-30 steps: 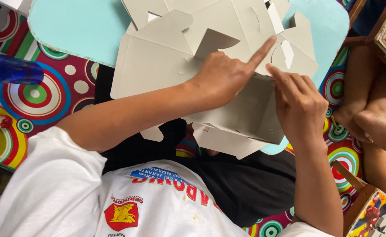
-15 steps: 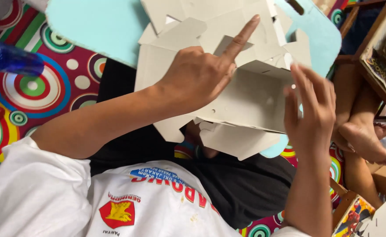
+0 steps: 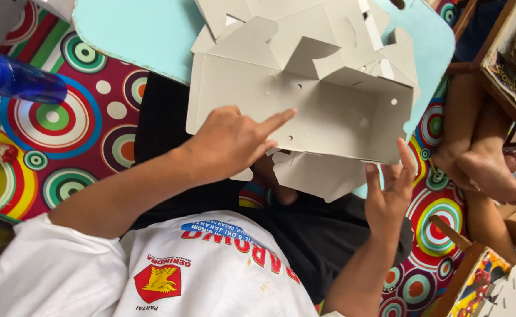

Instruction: The person assembles a white cardboard box by folding the flat die-cut piece along its creases and interlocking the tabs. They manipulate the flaps to form the box shape and secure the sides without using any tools.

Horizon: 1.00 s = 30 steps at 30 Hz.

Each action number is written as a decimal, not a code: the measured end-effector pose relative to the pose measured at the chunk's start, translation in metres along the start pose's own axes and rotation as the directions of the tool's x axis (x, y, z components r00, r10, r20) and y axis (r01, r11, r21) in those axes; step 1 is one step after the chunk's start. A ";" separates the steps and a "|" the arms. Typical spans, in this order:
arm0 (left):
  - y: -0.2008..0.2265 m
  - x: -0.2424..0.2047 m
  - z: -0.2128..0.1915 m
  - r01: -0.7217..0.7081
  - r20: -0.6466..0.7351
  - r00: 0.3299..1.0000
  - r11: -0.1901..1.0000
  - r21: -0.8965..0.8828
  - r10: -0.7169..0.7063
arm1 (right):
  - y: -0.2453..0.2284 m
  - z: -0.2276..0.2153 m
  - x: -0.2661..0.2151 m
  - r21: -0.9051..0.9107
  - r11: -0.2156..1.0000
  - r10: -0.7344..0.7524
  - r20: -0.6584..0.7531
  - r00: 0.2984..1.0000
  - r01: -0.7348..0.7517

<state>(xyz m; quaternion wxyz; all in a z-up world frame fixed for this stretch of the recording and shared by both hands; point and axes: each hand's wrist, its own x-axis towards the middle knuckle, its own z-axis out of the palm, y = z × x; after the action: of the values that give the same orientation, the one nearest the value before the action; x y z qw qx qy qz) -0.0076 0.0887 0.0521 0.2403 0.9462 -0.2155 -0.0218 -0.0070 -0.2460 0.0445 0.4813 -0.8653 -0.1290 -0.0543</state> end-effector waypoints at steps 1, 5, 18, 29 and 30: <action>0.001 -0.002 0.005 -0.009 0.002 1.000 1.000 0.007 0.009 | 0.012 -0.002 -0.002 0.002 1.000 0.000 -0.011 1.000 0.000; -0.001 -0.008 0.022 -0.036 0.039 0.999 0.998 -0.047 0.038 | 0.013 0.004 0.000 -0.051 0.999 0.014 -0.049 0.999 -0.017; 0.007 -0.012 0.034 0.014 -0.087 0.996 0.996 0.085 -0.007 | -0.022 0.024 0.001 -0.081 0.997 -0.005 -0.139 0.990 -0.007; 0.040 -0.008 -0.012 0.045 -0.149 0.989 0.989 0.144 -0.023 | -0.070 0.034 0.000 -0.347 0.916 -0.241 -0.074 0.968 0.202; 0.043 -0.009 -0.013 0.048 -0.161 0.987 0.986 0.157 -0.022 | -0.072 0.035 -0.004 -0.394 0.893 -0.264 -0.065 0.962 0.218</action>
<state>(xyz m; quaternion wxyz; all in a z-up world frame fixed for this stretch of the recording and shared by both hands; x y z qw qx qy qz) -0.0310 0.0645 0.0833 0.1791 0.9649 -0.1801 0.0667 -0.0313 -0.1812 0.0842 0.2990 -0.9152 -0.1940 -0.1880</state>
